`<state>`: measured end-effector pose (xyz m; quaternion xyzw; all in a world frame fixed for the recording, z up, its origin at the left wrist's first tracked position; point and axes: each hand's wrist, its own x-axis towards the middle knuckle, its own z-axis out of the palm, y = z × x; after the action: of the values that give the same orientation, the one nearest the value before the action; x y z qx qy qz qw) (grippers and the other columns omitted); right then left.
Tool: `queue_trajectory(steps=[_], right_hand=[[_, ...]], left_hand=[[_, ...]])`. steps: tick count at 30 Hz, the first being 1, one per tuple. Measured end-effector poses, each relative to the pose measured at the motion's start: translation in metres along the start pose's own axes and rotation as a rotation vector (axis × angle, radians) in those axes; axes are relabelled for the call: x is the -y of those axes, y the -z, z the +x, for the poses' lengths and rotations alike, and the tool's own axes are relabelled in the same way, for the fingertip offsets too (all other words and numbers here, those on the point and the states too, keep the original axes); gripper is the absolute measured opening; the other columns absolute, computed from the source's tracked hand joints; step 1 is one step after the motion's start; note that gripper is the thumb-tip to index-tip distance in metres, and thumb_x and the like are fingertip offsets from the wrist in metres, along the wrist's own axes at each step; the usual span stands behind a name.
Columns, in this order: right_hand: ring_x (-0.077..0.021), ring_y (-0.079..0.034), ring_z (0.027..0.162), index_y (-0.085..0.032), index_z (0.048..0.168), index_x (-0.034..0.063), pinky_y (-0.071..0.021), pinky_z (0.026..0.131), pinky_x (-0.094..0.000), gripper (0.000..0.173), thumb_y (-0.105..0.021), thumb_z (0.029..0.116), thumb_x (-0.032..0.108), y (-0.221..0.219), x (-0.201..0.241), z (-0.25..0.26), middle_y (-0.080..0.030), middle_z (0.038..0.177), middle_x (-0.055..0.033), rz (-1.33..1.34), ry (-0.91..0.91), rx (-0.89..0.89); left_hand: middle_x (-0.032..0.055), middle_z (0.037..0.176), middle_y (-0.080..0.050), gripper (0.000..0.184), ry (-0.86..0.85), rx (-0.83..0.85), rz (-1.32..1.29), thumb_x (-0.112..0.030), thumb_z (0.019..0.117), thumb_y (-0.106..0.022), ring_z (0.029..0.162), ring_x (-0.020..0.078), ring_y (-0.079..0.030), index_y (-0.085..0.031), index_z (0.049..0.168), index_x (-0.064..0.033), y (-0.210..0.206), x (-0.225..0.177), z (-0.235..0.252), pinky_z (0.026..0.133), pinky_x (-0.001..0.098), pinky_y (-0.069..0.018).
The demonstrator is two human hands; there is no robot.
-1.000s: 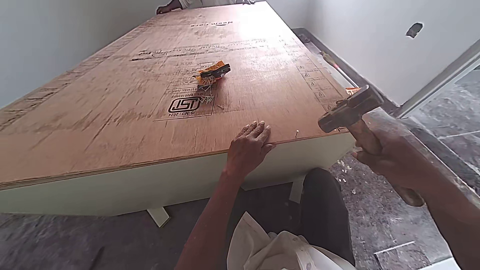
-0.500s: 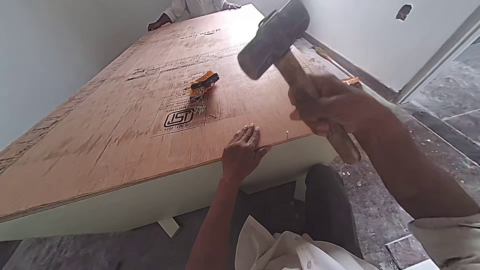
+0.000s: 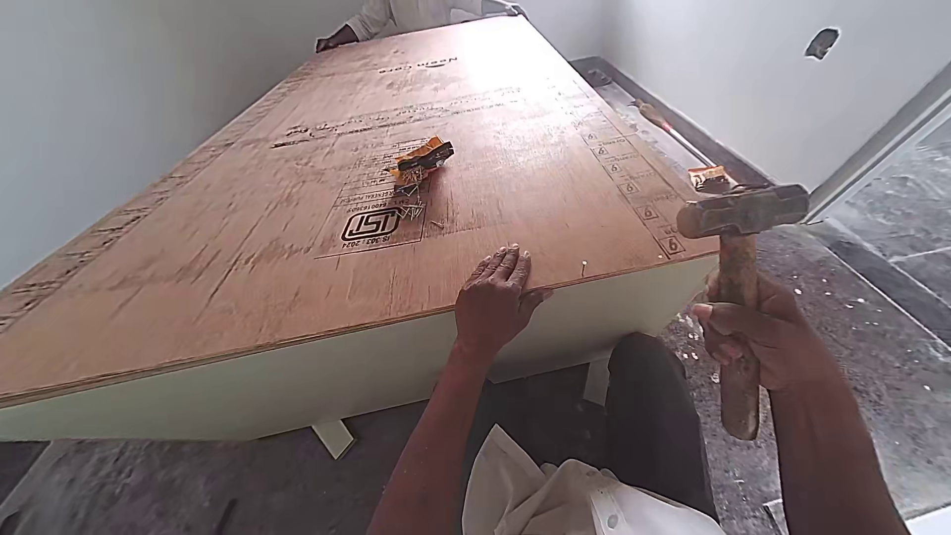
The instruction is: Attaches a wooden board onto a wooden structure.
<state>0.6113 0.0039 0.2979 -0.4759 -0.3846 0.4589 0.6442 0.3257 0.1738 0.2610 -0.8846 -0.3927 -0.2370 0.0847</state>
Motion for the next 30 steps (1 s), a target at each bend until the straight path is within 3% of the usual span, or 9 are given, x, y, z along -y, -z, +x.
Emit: queue_trajectory(steps=[7,22,26,30], right_hand=[[-0.0045,-0.048,0.036,-0.054,0.095,0.0138,-0.0453,0.034,-0.0207,0.021,-0.063,0.0792,0.003,0.016,-0.024,-0.02,-0.05,0.052,0.0049,-0.06,-0.095,-0.141],[-0.0049,-0.048,0.037,-0.054,0.098,0.0118,-0.046,0.036,-0.0205,0.02,-0.063,0.082,0.005,-0.001,-0.029,-0.017,-0.05,0.054,0.0048,-0.115,-0.127,-0.083],[-0.0043,-0.05,0.039,-0.056,0.098,0.0125,-0.0466,0.037,-0.0195,0.016,-0.066,0.0868,0.014,-0.002,-0.014,-0.008,-0.052,0.056,0.0058,-0.282,-0.087,-0.053],[-0.0021,-0.051,0.042,-0.06,0.1,0.0146,-0.0462,0.04,-0.0186,0.021,-0.069,0.0895,0.03,-0.001,0.013,0.01,-0.054,0.058,0.0082,-0.662,0.062,0.005]], left_hand=[[0.0146,0.144,-0.062,0.063,0.007,-0.007,0.025,-0.057,0.101,-0.049,0.137,0.0308,-0.057,-0.067,0.136,-0.0075,-0.001,-0.003,-0.001,0.115,0.0508,-0.0433],[0.0146,0.141,-0.064,0.06,-0.024,-0.082,0.093,-0.055,0.1012,-0.05,0.134,0.031,-0.06,-0.068,0.134,-0.0078,-0.008,-0.004,-0.003,0.111,0.0519,-0.0466],[0.015,0.141,-0.064,0.061,-0.044,-0.089,0.086,-0.055,0.1021,-0.048,0.134,0.0313,-0.06,-0.068,0.134,-0.0072,-0.009,-0.001,-0.002,0.111,0.0524,-0.0464],[0.0149,0.141,-0.064,0.063,-0.069,-0.099,0.102,-0.057,0.1036,-0.044,0.133,0.0321,-0.06,-0.068,0.134,-0.0071,-0.012,0.001,-0.003,0.11,0.0531,-0.0473]])
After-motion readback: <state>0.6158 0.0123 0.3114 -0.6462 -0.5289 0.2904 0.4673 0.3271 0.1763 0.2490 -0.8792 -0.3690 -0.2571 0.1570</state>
